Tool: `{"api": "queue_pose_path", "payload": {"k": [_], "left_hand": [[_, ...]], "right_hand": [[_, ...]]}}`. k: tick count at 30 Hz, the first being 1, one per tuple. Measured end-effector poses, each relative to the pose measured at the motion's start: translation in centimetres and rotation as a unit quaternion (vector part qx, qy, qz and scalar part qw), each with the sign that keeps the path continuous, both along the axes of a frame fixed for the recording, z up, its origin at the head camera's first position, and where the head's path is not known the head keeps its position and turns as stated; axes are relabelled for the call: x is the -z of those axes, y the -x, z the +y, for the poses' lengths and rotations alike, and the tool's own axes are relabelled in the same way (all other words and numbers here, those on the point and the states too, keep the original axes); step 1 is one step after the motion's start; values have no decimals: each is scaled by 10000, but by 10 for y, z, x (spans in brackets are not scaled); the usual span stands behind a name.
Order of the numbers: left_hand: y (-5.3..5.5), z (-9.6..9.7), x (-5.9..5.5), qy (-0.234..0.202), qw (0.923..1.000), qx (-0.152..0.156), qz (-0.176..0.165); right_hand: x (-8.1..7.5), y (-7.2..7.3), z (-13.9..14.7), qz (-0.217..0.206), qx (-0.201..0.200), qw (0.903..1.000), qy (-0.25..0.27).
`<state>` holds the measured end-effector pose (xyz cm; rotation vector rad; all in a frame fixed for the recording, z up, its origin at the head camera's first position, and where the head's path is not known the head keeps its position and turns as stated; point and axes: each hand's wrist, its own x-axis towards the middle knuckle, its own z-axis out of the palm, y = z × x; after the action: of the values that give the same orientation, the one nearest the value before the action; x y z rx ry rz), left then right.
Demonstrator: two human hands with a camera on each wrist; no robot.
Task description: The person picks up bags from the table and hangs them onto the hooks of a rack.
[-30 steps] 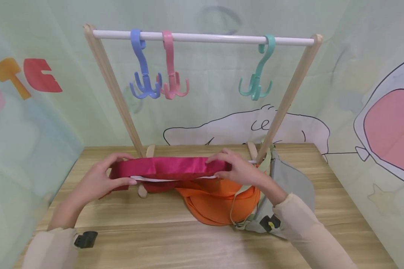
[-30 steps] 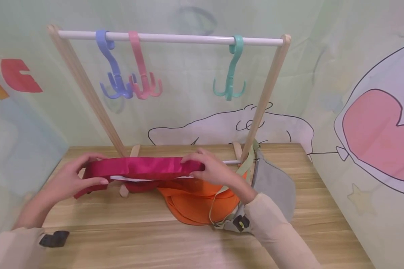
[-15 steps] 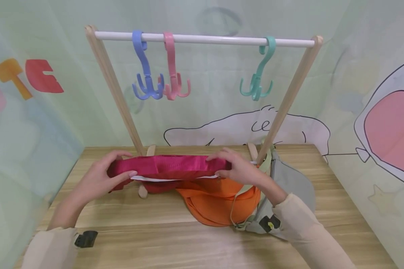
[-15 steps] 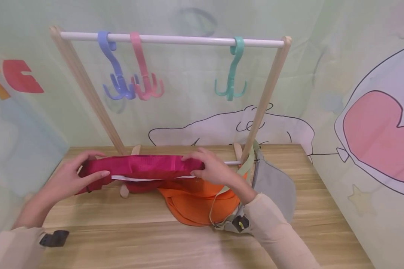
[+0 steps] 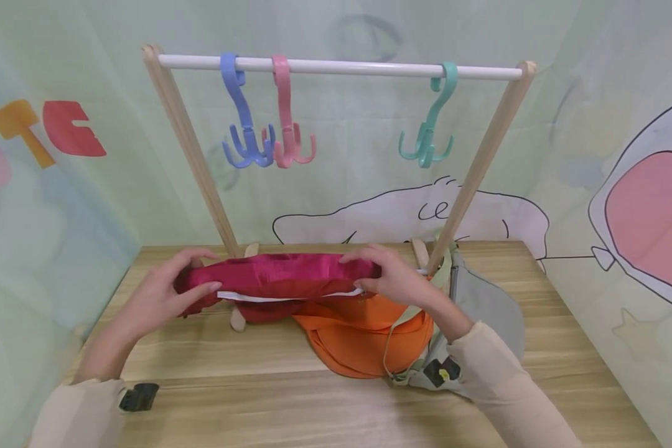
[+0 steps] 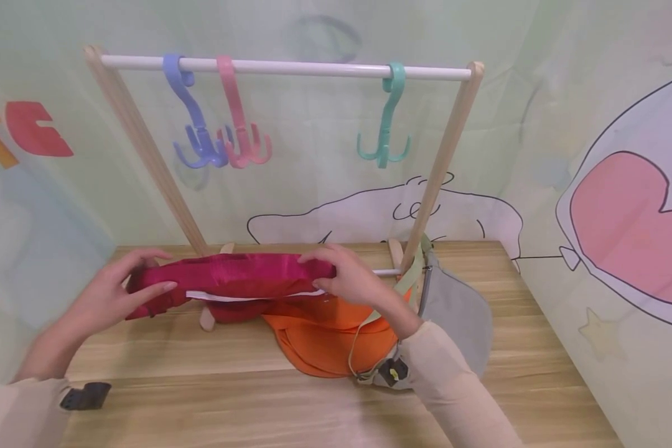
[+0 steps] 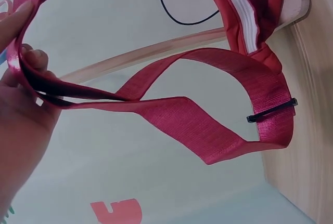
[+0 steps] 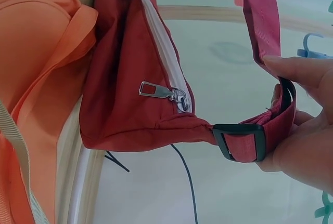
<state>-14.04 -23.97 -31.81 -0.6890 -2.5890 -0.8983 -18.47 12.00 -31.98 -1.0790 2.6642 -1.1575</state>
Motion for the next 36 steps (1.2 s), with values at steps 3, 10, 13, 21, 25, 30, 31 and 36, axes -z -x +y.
{"api": "queue_pose_path", "payload": {"k": [3,10,13,21,25,30,31,36], "left_hand": [[0,-1,-1,22,9999,106,35],[0,-4,-2,205,9983,464,285],[1,-6,-2,293,9966,662,406],[2,-9,-3,267,9940,979,395],[0,-9,-3,264,9946,941,350],[-2,-10,-3,399,9959,732,350],[-2,-10,-3,443,9961,680,350],[-3,-12,-3,669,9959,494,353]], "right_hand": [[-1,0,-1,-166,32,9998,104],[-5,1,-1,-302,191,9992,189],[-6,0,0,-187,252,9994,150],[-10,-1,4,-265,342,9989,185],[-9,-1,4,-144,389,9991,122],[-9,-1,4,-23,414,9991,101],[-9,-1,4,-19,407,9991,114],[-8,-1,2,72,315,9993,193]]}}
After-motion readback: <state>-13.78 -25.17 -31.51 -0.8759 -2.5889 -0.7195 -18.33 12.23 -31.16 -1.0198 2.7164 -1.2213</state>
